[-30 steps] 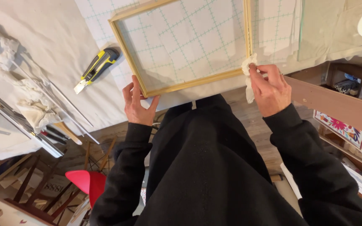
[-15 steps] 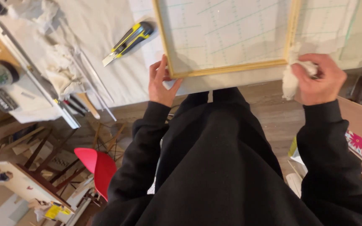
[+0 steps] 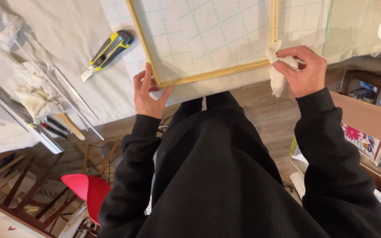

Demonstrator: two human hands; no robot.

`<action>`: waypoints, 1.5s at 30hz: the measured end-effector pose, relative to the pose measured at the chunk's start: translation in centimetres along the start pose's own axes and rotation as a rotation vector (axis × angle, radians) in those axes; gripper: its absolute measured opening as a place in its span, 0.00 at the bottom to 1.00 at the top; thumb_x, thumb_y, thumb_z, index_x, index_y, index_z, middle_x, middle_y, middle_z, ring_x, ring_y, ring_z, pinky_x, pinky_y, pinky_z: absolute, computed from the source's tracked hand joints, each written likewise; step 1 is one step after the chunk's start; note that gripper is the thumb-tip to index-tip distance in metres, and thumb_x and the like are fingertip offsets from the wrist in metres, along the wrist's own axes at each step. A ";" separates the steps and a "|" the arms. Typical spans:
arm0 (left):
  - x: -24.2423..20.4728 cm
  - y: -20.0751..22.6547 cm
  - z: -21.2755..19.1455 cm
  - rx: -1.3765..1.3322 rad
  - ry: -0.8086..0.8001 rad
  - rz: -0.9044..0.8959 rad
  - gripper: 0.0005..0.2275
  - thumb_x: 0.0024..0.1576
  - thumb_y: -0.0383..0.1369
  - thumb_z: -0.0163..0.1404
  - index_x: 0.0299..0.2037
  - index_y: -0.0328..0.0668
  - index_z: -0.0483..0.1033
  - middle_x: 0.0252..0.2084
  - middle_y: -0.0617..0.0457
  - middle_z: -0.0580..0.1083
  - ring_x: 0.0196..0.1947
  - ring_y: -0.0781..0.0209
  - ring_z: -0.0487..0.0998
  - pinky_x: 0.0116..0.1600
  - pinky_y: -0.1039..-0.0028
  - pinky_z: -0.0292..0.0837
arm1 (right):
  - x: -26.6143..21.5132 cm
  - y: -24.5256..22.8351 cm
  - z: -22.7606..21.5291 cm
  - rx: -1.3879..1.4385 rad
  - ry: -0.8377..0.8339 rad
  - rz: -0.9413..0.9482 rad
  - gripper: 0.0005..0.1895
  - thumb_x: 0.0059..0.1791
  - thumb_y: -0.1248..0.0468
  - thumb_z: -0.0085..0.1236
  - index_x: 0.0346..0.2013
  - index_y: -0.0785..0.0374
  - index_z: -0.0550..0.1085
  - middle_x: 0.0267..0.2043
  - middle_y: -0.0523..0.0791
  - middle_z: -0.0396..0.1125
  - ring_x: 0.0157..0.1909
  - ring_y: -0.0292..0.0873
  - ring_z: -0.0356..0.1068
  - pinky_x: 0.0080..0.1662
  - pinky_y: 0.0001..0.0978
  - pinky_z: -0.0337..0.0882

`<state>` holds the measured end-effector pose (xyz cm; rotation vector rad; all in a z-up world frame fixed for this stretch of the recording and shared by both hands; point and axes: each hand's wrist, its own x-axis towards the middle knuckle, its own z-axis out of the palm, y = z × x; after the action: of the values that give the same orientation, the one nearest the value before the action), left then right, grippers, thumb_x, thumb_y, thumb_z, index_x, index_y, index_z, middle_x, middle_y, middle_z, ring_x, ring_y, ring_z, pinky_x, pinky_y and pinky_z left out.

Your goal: Assembling and cleaning wooden picture frames and glass panes on a workbench.

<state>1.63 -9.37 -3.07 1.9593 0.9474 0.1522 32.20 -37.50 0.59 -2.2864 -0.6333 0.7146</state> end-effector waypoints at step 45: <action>0.4 -0.3 2.8 0.481 0.152 0.147 0.46 0.52 0.53 0.63 0.73 0.28 0.56 0.66 0.37 0.63 0.66 0.43 0.61 0.70 0.53 0.51 | 6.6 -3.2 0.9 -0.205 0.037 -0.317 0.16 0.58 0.71 0.61 0.60 0.60 0.77 0.55 0.49 0.65 0.50 0.51 0.70 0.49 0.41 0.73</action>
<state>3.03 -10.90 -5.00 2.4921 1.0041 0.1700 35.68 -30.97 0.14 -2.2990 -1.0642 0.4721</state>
